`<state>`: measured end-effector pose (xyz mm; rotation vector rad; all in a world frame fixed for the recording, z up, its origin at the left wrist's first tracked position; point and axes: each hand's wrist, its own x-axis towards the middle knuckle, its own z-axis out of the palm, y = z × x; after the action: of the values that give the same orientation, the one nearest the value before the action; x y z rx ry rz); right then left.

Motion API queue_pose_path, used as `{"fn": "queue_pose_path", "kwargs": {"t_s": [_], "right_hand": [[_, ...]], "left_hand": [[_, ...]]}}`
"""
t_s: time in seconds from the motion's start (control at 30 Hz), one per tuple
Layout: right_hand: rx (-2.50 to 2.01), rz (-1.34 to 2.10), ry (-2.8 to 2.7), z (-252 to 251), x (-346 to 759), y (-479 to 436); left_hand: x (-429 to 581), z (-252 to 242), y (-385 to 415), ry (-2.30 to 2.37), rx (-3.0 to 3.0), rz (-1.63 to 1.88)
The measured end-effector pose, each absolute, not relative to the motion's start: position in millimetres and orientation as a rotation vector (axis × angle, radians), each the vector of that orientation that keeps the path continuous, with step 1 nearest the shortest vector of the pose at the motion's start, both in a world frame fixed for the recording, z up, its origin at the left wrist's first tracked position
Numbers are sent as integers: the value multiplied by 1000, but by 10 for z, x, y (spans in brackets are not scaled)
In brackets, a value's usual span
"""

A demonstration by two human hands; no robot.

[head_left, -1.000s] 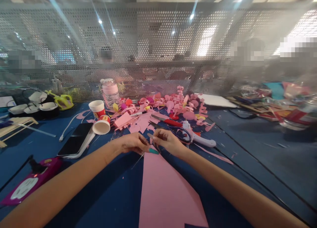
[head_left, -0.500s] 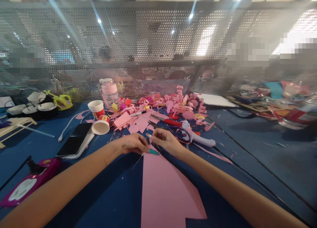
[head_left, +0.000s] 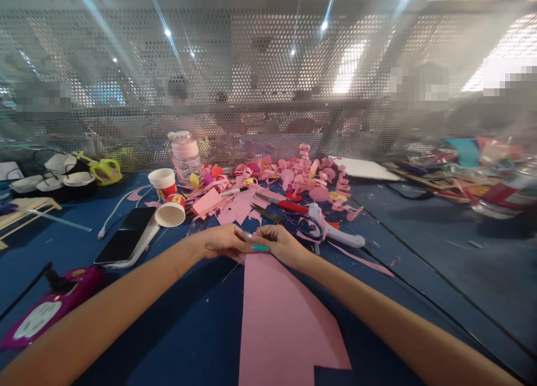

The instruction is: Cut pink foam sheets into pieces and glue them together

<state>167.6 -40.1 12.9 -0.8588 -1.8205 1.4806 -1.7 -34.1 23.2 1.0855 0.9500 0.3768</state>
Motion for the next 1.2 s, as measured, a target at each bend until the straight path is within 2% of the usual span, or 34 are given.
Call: {"fn": "queue_pose_path", "kwargs": {"t_s": [0.5, 1.2], "right_hand": [[-973, 1472, -1771, 96, 1634, -411], [-843, 1574, -1854, 130, 1665, -450]], "left_hand": [[-38, 185, -300, 978, 997, 344], [9, 208, -343, 1031, 1059, 317]]}}
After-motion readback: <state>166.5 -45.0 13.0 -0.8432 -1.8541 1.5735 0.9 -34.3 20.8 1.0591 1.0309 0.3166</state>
